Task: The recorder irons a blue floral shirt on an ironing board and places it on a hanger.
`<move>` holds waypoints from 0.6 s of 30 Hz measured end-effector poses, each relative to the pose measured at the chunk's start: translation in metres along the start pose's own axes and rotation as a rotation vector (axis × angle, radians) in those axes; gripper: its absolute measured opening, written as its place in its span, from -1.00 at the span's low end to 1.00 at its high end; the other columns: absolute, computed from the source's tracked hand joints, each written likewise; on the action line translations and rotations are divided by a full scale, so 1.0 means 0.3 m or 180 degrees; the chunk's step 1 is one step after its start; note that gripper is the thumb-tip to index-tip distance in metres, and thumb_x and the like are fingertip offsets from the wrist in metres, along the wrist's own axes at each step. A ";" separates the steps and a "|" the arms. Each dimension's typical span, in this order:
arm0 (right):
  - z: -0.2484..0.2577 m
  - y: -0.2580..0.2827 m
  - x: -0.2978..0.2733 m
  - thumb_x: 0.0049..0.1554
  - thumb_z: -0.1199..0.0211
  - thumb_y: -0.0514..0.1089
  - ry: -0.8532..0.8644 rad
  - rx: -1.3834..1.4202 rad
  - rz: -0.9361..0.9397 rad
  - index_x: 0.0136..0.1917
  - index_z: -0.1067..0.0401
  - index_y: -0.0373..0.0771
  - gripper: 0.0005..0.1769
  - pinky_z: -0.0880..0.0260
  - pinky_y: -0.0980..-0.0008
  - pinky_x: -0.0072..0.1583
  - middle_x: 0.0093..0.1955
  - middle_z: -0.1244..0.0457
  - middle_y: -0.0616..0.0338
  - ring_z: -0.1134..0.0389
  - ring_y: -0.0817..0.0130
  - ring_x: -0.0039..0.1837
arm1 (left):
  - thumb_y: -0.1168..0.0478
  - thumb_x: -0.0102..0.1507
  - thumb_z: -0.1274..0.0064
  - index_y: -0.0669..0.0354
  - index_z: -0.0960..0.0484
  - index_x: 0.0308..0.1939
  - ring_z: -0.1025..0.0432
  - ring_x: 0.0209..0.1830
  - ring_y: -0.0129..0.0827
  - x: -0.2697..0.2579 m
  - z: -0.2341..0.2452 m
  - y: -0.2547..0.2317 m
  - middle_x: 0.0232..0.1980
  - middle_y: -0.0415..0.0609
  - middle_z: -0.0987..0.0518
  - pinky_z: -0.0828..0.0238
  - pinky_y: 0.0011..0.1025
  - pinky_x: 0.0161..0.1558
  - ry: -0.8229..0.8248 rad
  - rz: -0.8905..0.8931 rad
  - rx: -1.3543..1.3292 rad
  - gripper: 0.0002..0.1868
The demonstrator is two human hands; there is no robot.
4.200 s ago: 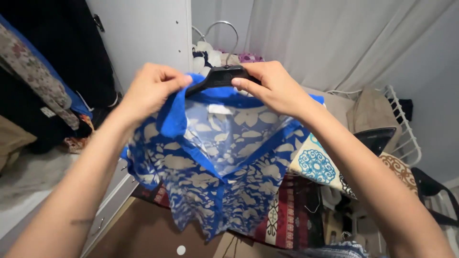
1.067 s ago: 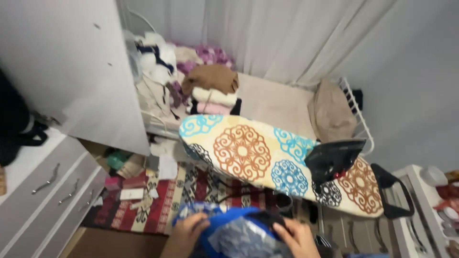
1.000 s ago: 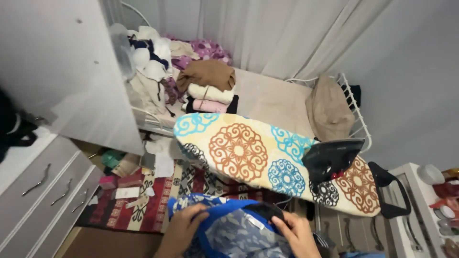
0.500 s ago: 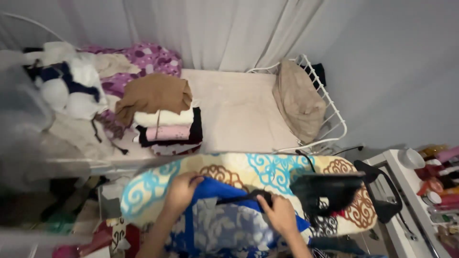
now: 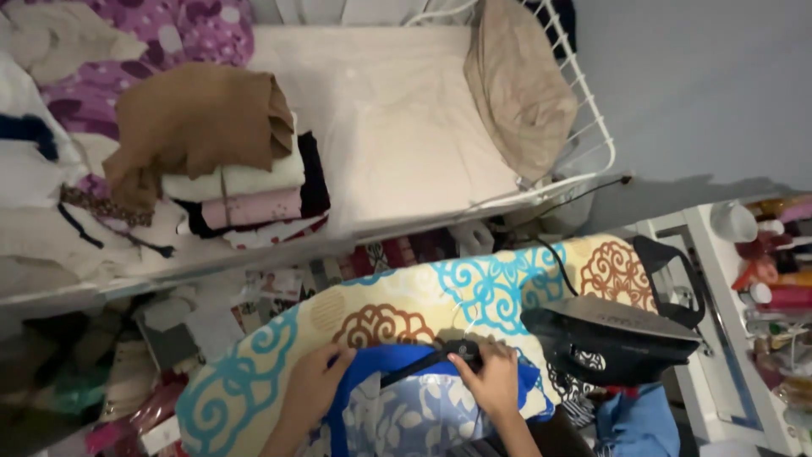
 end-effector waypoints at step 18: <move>0.081 -0.277 -0.339 -0.23 -0.42 0.20 -0.0979 0.2023 0.2875 -0.42 -0.39 -0.20 -0.55 -0.16 0.19 -0.14 -0.46 -0.22 0.20 -0.23 0.23 -0.38 | 0.09 0.41 0.14 0.00 -0.56 0.00 -0.53 -0.28 0.23 -0.213 0.030 -0.136 -0.35 0.27 -0.61 -0.40 0.07 -0.26 -0.0942 -0.0144 0.0997 -0.79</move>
Point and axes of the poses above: each hand's wrist, its own x-axis towards the middle knuckle, its own z-axis out of the back of the hand, y = z × x, the point moved 10 cm from there along x, towards the middle knuckle
